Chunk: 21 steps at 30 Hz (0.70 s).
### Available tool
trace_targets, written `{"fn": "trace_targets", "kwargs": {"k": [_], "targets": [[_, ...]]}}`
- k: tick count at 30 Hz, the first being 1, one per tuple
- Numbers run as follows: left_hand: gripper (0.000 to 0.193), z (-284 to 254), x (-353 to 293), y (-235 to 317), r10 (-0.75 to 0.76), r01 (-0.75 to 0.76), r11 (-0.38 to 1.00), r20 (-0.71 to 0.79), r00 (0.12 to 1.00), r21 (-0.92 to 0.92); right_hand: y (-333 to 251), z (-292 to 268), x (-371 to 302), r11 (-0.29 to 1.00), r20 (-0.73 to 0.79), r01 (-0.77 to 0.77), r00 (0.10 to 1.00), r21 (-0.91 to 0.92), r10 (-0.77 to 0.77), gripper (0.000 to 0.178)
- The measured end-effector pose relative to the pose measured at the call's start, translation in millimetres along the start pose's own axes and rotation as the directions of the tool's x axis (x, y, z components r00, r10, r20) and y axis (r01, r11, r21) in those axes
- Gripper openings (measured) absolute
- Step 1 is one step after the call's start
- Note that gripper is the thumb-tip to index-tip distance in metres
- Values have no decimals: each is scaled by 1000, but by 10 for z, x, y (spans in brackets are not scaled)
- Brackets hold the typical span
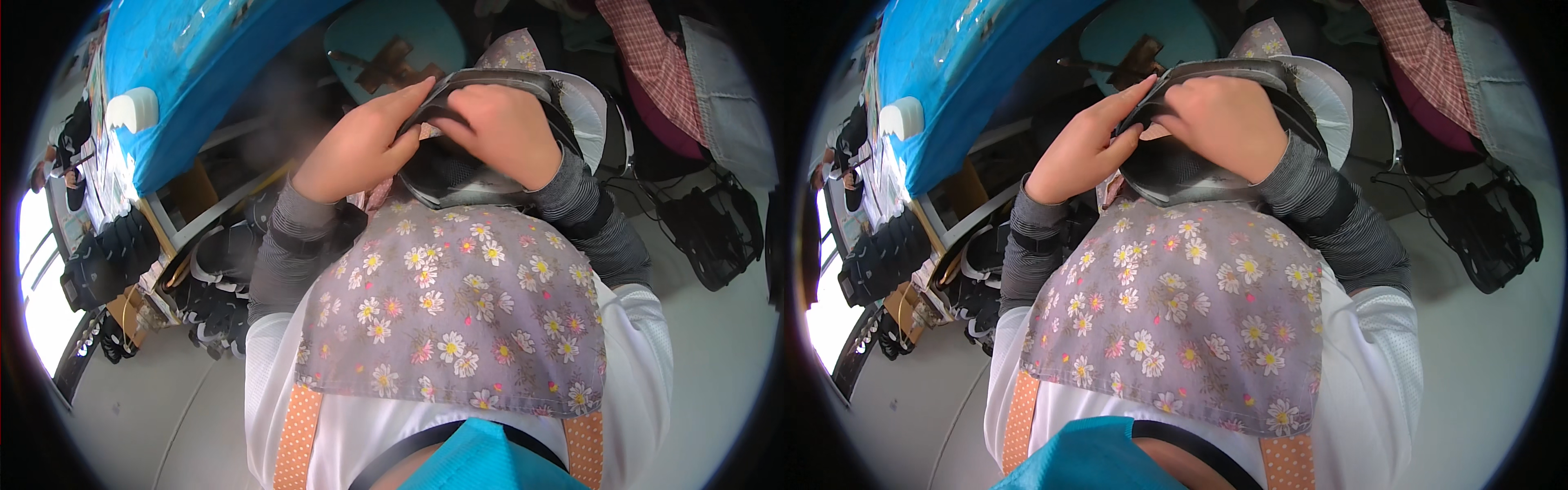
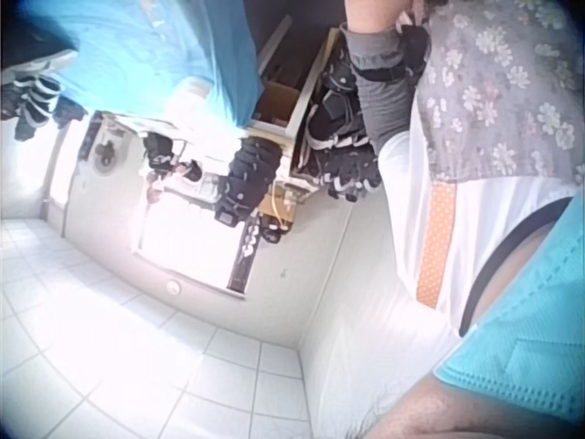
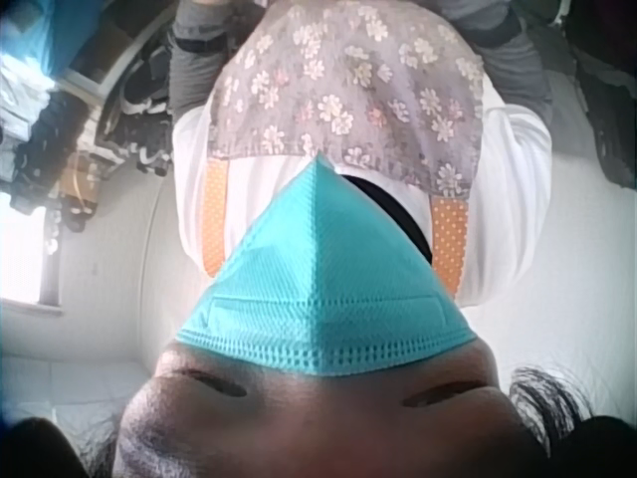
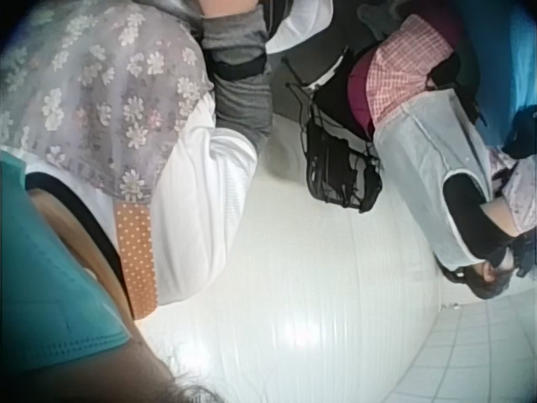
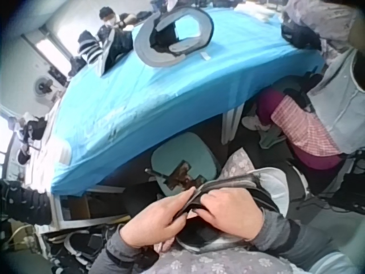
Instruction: Fitting internal padding and foam lining into a shoe upper in a workshop.
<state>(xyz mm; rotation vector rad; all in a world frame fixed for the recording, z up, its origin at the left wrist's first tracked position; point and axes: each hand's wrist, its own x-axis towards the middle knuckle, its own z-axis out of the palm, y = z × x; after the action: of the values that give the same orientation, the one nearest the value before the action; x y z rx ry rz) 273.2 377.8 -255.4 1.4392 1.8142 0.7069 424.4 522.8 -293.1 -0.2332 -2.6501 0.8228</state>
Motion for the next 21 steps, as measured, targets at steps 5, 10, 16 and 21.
{"fn": "trace_targets", "kwargs": {"k": [5,10,16,21], "targets": [[56,-23,10,-42,-57,61,997,90,994,-42,-43,-6,-49,975,131,219,968,-40,-212,23],[56,-37,17,-29,-104,111,992,116,988,-56,5,-23,-49,966,117,258,960,-11,-255,22],[50,-26,34,58,-55,56,998,42,998,-23,77,90,19,996,-172,79,982,-38,-84,20],[34,-133,159,109,-45,47,991,-21,999,125,44,59,38,994,-191,72,978,-81,-86,21]]}}
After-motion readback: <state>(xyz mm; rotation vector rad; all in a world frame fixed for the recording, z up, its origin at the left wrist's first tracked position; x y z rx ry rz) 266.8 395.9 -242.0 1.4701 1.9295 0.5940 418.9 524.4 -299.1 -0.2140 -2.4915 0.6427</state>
